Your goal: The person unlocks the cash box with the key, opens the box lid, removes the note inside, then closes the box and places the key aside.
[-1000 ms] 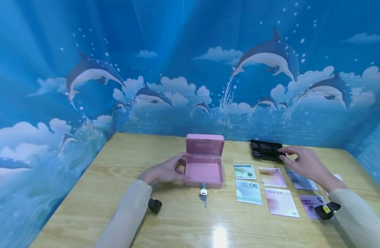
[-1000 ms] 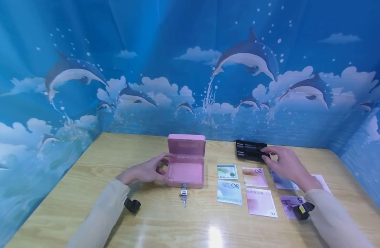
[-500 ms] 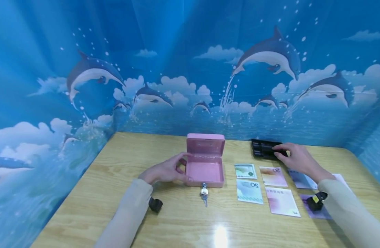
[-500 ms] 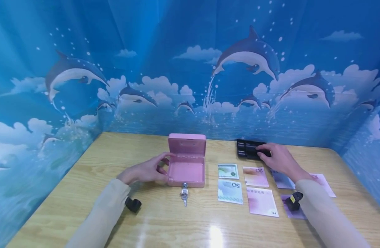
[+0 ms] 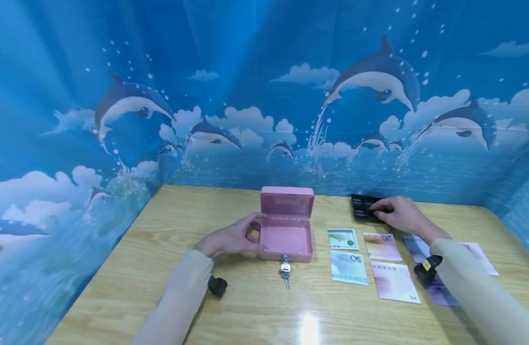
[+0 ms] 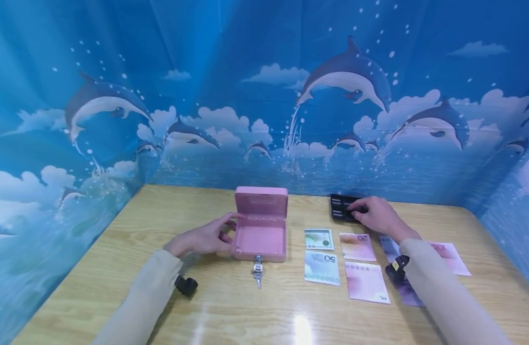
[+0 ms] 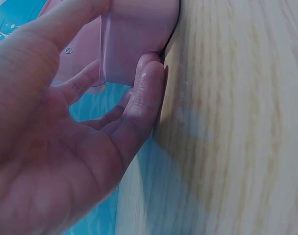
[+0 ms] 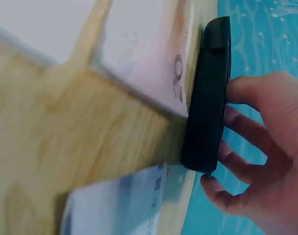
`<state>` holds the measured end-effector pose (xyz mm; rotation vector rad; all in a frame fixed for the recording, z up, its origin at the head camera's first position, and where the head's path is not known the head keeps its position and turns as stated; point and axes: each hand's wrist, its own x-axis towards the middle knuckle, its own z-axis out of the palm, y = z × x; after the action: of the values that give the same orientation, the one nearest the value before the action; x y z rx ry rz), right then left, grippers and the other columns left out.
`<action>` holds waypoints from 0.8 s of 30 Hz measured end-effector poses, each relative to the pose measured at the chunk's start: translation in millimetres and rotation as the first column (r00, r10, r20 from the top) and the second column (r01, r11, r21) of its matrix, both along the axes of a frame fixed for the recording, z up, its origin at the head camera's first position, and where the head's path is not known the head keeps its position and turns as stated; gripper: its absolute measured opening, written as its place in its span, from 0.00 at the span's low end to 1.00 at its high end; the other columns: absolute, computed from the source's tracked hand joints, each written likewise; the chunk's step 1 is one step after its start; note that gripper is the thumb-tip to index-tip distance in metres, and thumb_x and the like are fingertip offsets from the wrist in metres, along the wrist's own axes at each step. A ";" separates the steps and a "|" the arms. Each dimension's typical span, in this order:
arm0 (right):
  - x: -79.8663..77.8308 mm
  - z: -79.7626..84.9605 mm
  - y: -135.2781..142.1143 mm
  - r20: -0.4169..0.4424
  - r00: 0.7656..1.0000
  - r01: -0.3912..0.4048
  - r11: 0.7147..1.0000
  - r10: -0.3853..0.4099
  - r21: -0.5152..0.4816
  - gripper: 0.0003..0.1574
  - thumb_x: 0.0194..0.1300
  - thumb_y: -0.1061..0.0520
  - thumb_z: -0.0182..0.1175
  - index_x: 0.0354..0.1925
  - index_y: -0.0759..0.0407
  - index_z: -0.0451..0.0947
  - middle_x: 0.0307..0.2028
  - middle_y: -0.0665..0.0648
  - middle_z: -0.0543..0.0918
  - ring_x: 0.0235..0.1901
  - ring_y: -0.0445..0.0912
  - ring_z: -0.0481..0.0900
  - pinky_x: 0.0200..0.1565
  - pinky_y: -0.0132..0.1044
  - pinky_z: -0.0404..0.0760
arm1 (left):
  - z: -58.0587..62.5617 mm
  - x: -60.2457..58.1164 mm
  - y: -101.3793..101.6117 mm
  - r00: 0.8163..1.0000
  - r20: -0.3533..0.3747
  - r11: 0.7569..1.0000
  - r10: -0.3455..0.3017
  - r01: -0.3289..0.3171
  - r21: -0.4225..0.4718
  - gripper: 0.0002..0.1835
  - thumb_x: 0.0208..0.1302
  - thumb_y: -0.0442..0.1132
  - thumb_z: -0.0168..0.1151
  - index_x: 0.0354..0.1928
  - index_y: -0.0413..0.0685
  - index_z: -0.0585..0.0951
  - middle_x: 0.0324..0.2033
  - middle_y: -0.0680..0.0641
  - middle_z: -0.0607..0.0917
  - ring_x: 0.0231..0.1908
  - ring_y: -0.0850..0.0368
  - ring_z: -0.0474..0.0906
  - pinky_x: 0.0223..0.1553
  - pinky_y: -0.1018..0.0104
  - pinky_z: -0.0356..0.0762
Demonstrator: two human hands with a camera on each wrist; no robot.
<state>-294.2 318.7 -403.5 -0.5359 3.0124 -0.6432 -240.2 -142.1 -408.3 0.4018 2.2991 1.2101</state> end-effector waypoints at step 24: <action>0.8 2.3 -5.3 0.058 0.998 0.026 0.995 -0.020 -0.102 0.08 0.65 0.63 0.64 0.43 0.61 0.85 0.32 0.54 0.86 0.30 0.45 0.80 0.33 0.38 0.76 | -0.9 -0.3 0.6 1.000 0.000 1.000 0.007 -0.007 0.000 0.50 0.56 0.47 0.79 0.77 0.69 0.60 0.61 0.46 0.74 0.49 0.55 0.80 0.56 0.55 0.80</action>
<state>-293.4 313.4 -401.2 -0.4784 2.9488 -0.8034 -240.5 -141.5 -409.2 0.3934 2.3025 1.2135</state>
